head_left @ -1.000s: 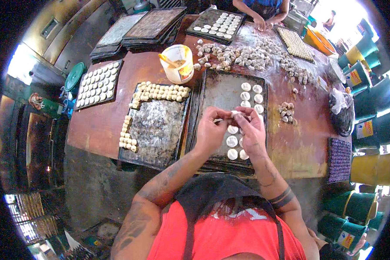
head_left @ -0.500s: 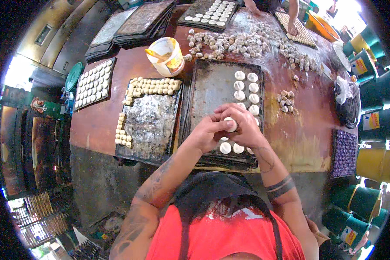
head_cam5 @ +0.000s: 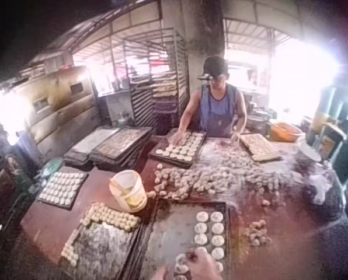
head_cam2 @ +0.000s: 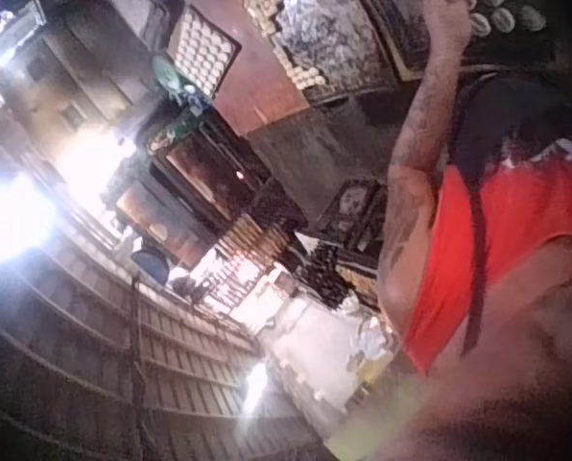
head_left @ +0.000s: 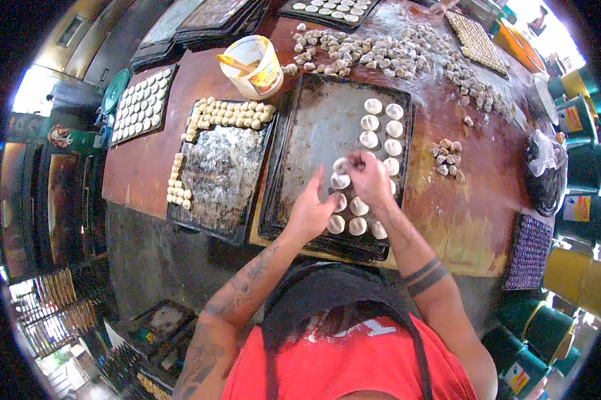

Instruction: The person takes dough pieces from a tray, fills each piece with stuffing by hand, rolls them into balls, and arranges the finished dough balls onto a baking tray.

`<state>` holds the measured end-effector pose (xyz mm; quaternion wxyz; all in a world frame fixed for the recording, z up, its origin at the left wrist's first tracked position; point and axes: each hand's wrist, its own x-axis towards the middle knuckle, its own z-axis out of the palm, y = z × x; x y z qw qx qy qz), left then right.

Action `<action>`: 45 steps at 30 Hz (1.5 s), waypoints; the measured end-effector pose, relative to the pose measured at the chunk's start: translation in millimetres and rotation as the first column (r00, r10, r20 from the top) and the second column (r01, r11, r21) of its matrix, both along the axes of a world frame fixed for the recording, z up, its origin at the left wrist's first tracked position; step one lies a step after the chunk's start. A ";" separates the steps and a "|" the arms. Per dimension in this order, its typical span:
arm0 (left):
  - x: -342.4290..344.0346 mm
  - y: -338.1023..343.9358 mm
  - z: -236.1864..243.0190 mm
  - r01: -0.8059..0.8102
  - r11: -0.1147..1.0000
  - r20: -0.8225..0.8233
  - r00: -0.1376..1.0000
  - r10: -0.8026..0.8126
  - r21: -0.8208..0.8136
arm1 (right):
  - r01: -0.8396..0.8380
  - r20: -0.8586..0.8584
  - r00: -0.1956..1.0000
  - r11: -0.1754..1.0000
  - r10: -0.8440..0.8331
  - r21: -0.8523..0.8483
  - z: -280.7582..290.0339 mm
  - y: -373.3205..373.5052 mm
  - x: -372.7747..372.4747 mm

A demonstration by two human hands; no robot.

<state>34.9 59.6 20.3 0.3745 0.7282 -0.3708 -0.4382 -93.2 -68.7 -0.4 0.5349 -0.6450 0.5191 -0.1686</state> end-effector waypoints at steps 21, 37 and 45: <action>144.0 75.7 -43.6 -0.133 0.987 -0.021 0.991 0.135 0.089 | -0.450 -0.642 0.713 0.519 -0.281 -0.727 -82.0 -148.5 -213.6; 291.7 78.7 -67.8 -0.217 0.967 0.209 0.948 0.242 -0.135 | 0.199 0.161 0.963 0.974 -0.214 0.106 -26.6 64.4 -49.6; 176.3 31.4 6.4 -0.209 0.969 -0.643 0.762 0.079 -0.129 | -0.185 0.050 0.967 0.818 0.251 -0.546 83.8 96.3 130.0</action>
